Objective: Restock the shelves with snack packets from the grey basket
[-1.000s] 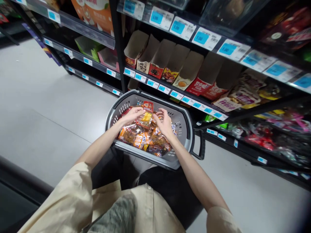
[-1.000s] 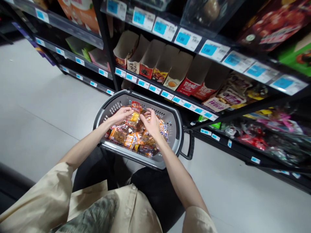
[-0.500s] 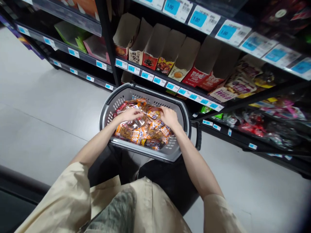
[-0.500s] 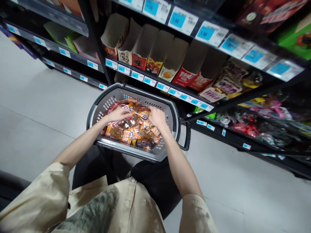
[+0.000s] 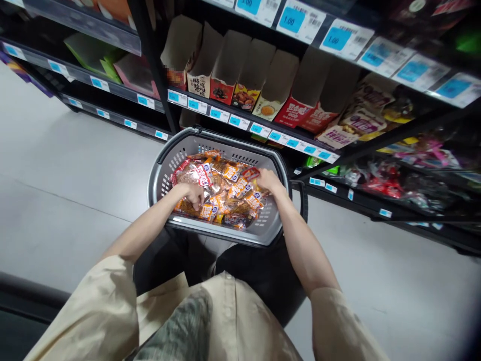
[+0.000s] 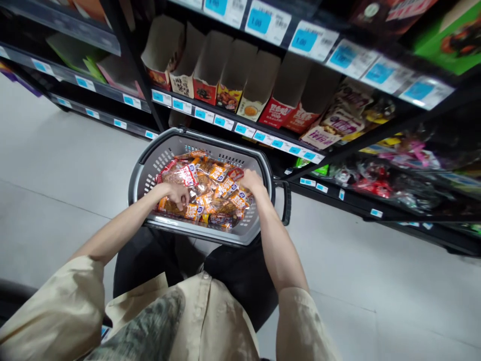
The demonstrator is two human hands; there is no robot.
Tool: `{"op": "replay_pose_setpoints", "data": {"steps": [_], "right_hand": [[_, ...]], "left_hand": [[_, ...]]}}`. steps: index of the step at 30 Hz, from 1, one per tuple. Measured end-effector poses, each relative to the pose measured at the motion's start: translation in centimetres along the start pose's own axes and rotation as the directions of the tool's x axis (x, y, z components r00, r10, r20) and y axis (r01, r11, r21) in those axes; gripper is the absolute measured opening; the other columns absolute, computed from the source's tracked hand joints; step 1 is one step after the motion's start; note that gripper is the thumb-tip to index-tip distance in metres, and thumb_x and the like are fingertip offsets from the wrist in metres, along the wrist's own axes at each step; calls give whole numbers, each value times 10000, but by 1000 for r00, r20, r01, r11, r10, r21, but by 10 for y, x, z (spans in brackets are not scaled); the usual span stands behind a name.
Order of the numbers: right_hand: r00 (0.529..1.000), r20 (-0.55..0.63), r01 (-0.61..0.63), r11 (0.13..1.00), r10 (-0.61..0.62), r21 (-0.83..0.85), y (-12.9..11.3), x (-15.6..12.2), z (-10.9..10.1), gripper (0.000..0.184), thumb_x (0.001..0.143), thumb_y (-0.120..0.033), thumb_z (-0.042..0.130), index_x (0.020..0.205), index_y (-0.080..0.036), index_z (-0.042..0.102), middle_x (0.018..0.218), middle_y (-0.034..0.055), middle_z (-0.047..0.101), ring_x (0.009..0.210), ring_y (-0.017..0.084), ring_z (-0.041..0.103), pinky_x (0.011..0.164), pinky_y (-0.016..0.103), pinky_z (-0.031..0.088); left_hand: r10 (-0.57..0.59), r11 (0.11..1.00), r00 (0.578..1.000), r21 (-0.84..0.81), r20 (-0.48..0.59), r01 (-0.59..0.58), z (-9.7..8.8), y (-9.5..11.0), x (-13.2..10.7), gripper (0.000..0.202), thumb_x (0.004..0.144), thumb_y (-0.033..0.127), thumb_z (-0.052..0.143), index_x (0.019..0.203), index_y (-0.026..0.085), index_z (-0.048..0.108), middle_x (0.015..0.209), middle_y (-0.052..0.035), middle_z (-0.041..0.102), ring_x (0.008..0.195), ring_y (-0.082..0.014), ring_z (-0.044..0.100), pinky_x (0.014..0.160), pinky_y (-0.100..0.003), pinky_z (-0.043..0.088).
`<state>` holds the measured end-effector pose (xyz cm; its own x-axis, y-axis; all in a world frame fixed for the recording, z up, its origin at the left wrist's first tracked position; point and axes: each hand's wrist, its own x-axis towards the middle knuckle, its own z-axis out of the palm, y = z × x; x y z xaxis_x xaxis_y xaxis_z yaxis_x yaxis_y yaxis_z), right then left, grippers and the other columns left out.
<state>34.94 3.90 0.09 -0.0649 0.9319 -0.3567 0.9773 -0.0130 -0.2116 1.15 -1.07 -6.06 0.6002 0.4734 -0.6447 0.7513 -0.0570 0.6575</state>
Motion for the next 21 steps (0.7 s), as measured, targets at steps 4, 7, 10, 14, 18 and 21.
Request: {"op": "replay_pose_setpoints", "data": {"steps": [4,7,10,14,18,21], "right_hand": [[927,-323,-77,940,190,333,12,7,-23,426,983,-305,469,1317,-133,672,1234,197,768,1140,341,718,984,422,545],[890,-384,-25,868,245,495,16,6,-32,492,991,-295,317,1257,-149,704,1220,157,780,1134,317,715,984,409,539],[918,-348,-15,896,188,443,11,2,-30,472,969,-268,343,1229,-152,720,1214,157,781,1137,323,714,996,399,524],[962,-257,-41,978,95,206,0,-4,-22,398,977,-297,461,1265,-163,702,1230,195,767,1144,358,702,1017,429,501],[962,-258,-38,981,88,191,-8,-7,-22,375,1010,-398,478,1166,-182,742,1146,175,792,1096,331,717,957,378,512],[942,-318,-1,950,105,313,-13,-9,-27,343,973,-474,564,974,-192,760,980,116,808,922,267,730,815,306,507]], "left_hand": [[29,999,1000,39,-7,-29,-5,2,-5,198,495,217,893,664,218,789,624,10,737,595,-155,581,619,-244,397],[115,990,993,-81,0,-115,-12,3,-12,174,584,274,874,724,210,793,699,-8,766,677,-174,631,668,-234,423],[177,967,982,-171,-72,-187,-20,9,-20,214,640,353,862,744,202,751,745,-17,759,716,-186,643,676,-225,424],[207,943,932,-194,-296,-271,-30,24,-28,260,735,432,788,752,197,679,756,-19,688,741,-188,593,707,-235,422],[206,932,824,-149,-528,-329,-36,31,-31,318,862,513,625,833,197,635,873,-35,668,834,-207,584,784,-268,449],[192,957,792,-69,-580,-282,-36,26,-30,355,893,536,548,903,195,644,983,-58,704,932,-234,610,858,-295,471]]}}
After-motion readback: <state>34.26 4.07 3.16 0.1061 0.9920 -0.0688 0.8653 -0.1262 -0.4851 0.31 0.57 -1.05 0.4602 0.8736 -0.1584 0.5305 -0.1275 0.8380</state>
